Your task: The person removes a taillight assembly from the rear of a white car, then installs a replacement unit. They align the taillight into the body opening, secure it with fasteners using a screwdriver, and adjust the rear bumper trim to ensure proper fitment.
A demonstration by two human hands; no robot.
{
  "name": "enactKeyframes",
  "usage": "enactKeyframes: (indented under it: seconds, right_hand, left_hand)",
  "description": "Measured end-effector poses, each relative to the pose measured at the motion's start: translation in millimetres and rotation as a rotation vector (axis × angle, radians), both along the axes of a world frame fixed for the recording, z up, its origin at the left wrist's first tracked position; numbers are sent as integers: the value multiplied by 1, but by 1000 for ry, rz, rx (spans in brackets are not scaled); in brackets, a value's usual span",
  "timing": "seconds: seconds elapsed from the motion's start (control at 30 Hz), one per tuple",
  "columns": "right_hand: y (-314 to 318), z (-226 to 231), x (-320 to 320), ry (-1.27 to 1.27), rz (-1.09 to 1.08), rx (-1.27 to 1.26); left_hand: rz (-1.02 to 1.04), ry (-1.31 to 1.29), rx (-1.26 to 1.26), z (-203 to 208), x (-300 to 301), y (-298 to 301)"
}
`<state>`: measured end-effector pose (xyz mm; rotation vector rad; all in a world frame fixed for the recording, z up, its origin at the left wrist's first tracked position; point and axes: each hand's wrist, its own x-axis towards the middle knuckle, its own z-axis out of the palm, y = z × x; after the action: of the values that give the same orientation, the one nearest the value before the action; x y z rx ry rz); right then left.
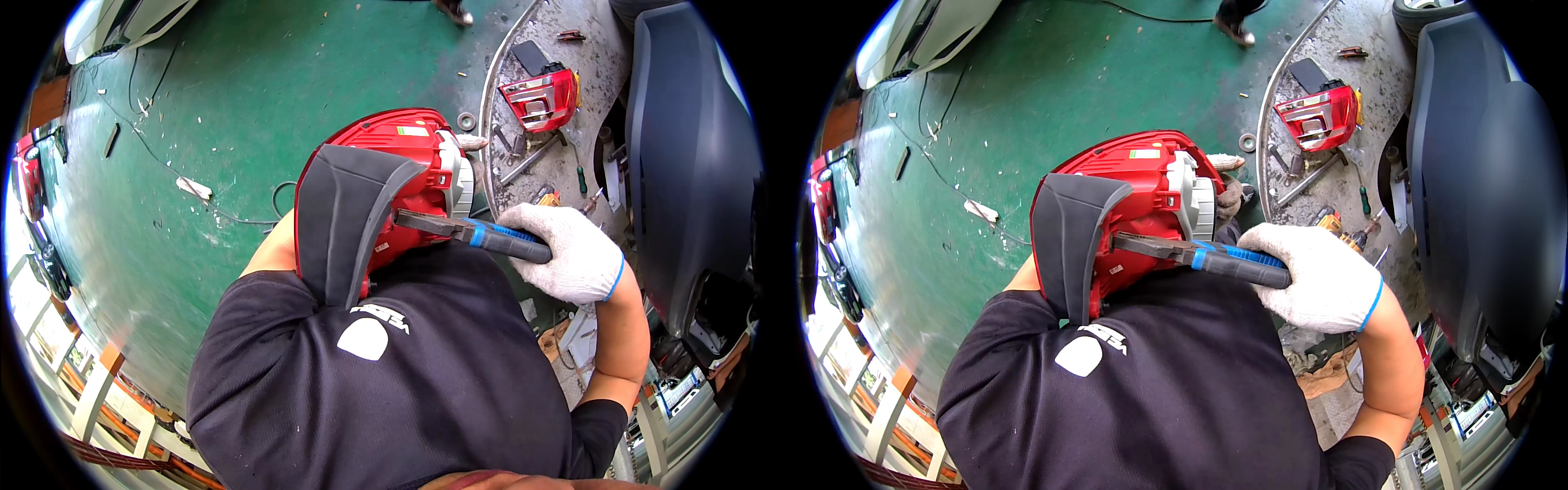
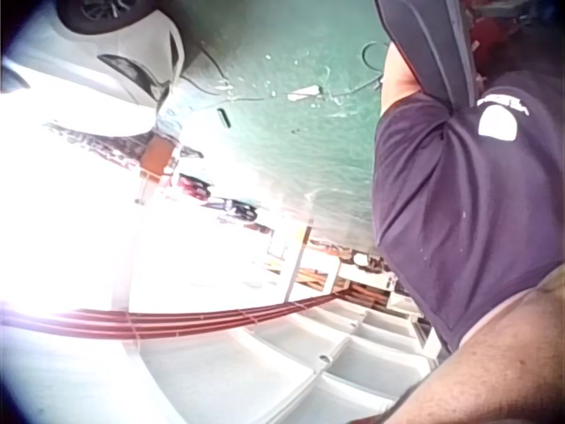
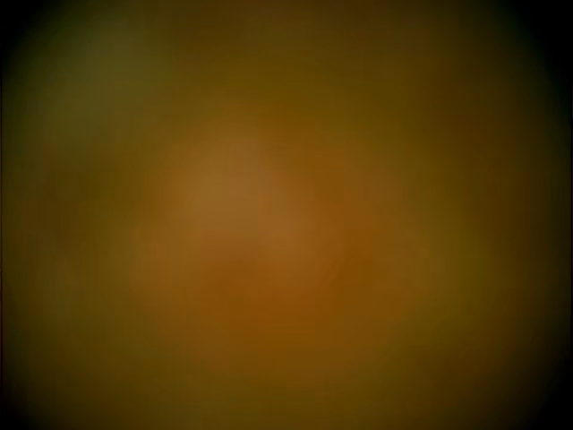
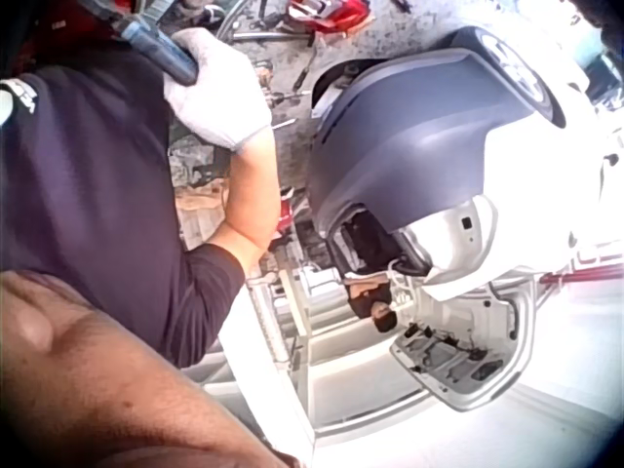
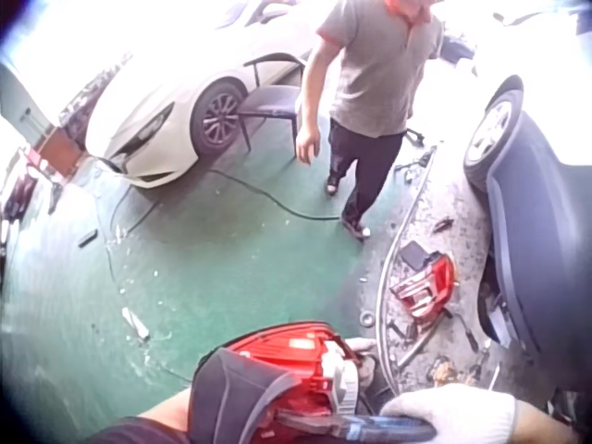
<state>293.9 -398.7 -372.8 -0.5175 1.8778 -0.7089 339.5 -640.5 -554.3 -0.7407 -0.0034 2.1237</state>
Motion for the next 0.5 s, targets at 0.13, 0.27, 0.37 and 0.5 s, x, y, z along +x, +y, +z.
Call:
enactKeyframes:
  seconds: [0.13,0.27,0.37,0.5]
  right_hand:
    - [-7,15,-22,-255,96,122]
    - [-2,13,-32,-457,100,168]
    - [-2,13,-38,-571,55,236]
    - [3,10,-35,-530,114,189]
  left_hand:
    - [-2,-4,-8,1,0,1]
    - [-12,-6,-9,4,-1,3]
    - [-6,-15,-12,5,-1,3]
    - [-11,-16,-20,7,-2,3]
